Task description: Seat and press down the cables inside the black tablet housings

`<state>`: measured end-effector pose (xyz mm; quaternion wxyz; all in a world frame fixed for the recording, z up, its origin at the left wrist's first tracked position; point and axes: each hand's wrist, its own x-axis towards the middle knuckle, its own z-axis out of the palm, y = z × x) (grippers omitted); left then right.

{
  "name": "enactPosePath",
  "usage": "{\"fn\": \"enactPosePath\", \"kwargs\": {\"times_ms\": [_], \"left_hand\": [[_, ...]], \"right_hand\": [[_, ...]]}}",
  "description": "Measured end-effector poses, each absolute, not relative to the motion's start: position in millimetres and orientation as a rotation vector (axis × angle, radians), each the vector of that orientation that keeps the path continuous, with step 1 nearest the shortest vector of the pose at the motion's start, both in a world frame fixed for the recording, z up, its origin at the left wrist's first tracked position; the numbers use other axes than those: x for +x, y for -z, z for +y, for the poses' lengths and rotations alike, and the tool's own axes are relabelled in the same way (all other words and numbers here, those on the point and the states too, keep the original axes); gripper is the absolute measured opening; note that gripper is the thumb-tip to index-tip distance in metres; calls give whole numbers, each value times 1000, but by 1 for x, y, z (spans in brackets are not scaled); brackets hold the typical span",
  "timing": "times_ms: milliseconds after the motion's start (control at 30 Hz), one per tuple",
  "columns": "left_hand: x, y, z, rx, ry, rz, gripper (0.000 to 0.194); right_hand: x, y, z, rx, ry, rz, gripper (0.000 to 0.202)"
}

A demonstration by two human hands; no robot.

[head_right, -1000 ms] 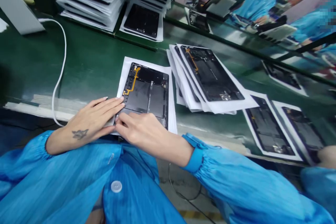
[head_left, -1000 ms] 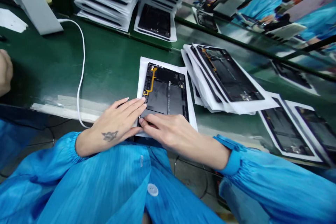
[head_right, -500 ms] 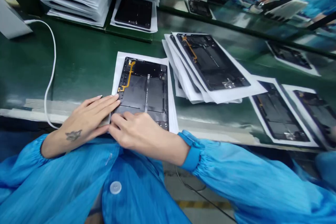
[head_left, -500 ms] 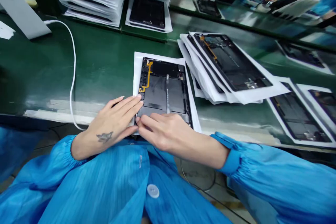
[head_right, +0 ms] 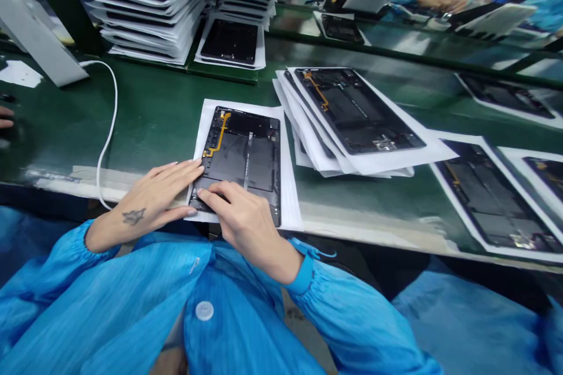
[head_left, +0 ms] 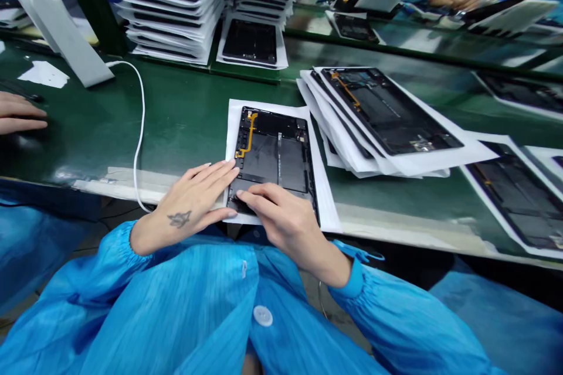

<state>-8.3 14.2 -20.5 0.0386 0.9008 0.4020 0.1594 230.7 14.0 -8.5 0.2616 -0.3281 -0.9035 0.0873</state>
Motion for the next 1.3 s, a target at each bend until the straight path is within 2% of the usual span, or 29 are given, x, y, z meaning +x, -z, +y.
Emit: {"fn": "enactPosePath", "kwargs": {"times_ms": [433, 667, 800, 1000, 1133, 1300], "left_hand": [[-5, 22, 11, 2797, -552, 1250, 64], [-2, 22, 9, 2822, -551, 1270, 58], [0, 23, 9, 2836, -556, 1282, 56], [1, 24, 8, 2856, -566, 1280, 55], [1, 24, 9, 2859, -584, 1278, 53], [-1, 24, 13, 2849, -548, 1238, 54]], "right_hand": [[223, 5, 18, -740, 37, -2543, 31], [216, -20, 18, -597, 376, -2799, 23], [214, -34, 27, -475, 295, -2933, 28], [214, -42, 35, -396, 231, -3023, 23], [212, -40, 30, -466, 244, -3019, 29], [210, -27, 26, -530, 318, -2935, 22]]}}
